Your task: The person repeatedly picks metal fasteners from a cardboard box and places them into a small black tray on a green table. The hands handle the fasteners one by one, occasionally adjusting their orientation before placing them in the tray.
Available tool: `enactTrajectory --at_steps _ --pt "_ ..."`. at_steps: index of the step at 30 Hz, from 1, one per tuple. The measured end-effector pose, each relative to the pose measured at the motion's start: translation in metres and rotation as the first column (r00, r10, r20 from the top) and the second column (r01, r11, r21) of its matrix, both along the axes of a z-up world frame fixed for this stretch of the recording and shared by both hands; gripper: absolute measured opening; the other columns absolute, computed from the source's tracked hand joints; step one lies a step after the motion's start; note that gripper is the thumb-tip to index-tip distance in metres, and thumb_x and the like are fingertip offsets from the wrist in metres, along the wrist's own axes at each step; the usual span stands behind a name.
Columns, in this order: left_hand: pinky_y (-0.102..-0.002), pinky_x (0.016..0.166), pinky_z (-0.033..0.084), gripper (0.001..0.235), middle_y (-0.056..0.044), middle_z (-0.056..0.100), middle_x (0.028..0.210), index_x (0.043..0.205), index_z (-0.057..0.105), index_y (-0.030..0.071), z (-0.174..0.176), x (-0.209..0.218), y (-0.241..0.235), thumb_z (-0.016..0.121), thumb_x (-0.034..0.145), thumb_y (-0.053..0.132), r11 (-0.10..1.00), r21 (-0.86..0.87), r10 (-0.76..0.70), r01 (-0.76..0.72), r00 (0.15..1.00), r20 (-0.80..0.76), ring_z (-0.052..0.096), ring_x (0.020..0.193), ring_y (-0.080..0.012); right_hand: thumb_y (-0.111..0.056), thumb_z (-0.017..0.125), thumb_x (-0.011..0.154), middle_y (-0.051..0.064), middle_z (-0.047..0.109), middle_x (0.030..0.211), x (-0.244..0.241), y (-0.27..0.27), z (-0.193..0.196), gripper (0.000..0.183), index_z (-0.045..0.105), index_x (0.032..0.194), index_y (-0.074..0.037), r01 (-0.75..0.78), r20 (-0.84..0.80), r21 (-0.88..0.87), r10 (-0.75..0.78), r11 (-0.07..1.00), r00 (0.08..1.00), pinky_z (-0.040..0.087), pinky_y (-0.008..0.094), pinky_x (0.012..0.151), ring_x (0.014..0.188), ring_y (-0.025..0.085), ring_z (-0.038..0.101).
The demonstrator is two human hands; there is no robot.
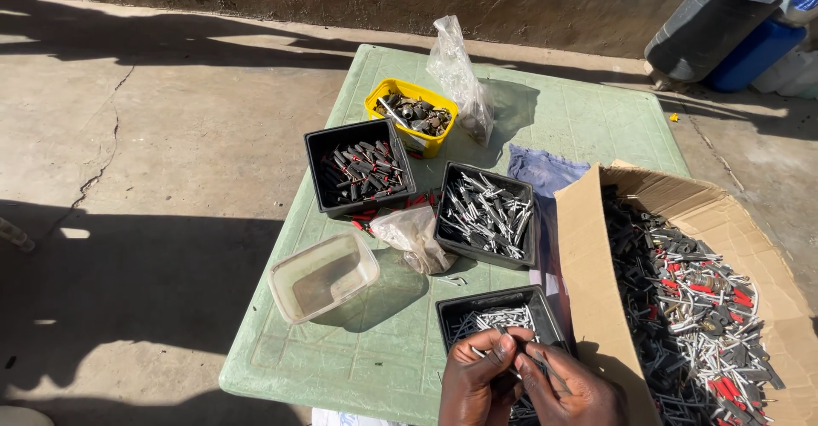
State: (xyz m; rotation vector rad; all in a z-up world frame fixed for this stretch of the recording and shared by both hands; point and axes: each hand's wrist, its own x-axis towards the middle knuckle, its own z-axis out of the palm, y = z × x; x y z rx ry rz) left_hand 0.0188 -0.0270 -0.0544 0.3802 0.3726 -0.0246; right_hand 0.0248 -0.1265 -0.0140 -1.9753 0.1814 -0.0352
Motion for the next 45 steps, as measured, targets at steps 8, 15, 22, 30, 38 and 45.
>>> enactTrajectory --at_steps 8,15,22,30,38,45 --pt "-0.024 0.045 0.029 0.03 -0.01 0.054 0.052 0.088 0.076 -0.016 -0.03 0.006 -0.003 0.087 0.077 0.01 0.986 0.092 0.131 -0.136 0.99 0.061 0.045 0.045 -0.012 -0.002 0.076 0.081 0.009 0.092 0.096 -0.01 0.017 0.002 0.025 0.091 0.101 -0.005 -0.001 0.076 0.123 -0.008 0.992 0.997 0.067 0.026 0.084 0.088 0.015 0.086" --pt "-0.026 0.052 0.035 0.025 -0.017 0.062 0.066 0.086 0.073 -0.013 -0.065 0.009 -0.002 0.082 0.085 0.01 0.989 0.11 0.089 -0.097 0.993 0.076 0.054 0.052 -0.0197 -0.012 0.066 0.089 0.012 0.088 0.108 0.001 0.003 -0.076 0.021 0.079 0.098 0.001 -0.157 0.314 0.082 0.124 0.984 0.941 0.063 0.025 0.089 0.096 0.014 0.085" --pt "-0.028 0.054 0.052 0.022 -0.031 0.074 0.072 0.105 0.075 -0.012 -0.04 0.008 0.022 0.079 0.09 0.004 0.983 0.15 -0.118 0.104 0.989 0.087 0.07 0.056 -0.0272 -0.011 0.05 0.102 0.02 0.072 0.149 0.057 -0.022 -0.069 0.054 0.059 0.155 -0.018 -0.084 -0.584 0.451 0.364 0.889 0.725 0.037 0.032 0.12 0.137 0.031 0.068" --pt "-0.027 0.064 0.054 0.025 -0.027 0.079 0.078 0.098 0.08 -0.013 -0.067 0.015 0.022 0.083 0.085 0.008 0.982 0.19 -0.025 0.007 0.996 0.091 0.072 0.063 -0.024 -0.022 0.058 0.092 0.002 0.075 0.12 0.061 -0.016 -0.041 0.043 0.066 0.133 -0.03 -0.341 -0.202 -0.047 0.325 0.939 0.924 0.044 0.031 0.093 0.106 0.023 0.071" --pt "-0.032 0.056 0.05 0.024 -0.036 0.073 0.071 0.095 0.074 -0.015 -0.072 0.019 0.016 0.082 0.083 0.005 0.996 0.017 0.09 -0.091 0.993 0.079 0.07 0.055 -0.0331 -0.034 0.065 0.08 -0.018 0.079 0.085 0.045 -0.02 -0.02 0.031 0.075 0.108 -0.044 -0.198 0.243 -0.633 0.435 0.748 0.867 0.051 0.032 0.063 0.069 0.014 0.073" --pt "-0.02 0.046 0.015 0.047 0.001 0.043 0.053 0.133 0.082 -0.002 -0.036 0.016 0.026 0.078 0.089 0.017 0.983 0.15 0.103 -0.106 0.994 0.026 0.026 0.042 -0.0029 -0.046 0.076 0.079 -0.007 0.079 0.085 0.117 -0.004 0.02 0.029 0.081 0.107 -0.038 -0.204 0.203 -0.787 0.557 0.582 0.805 0.056 0.033 0.065 0.068 0.014 0.076"
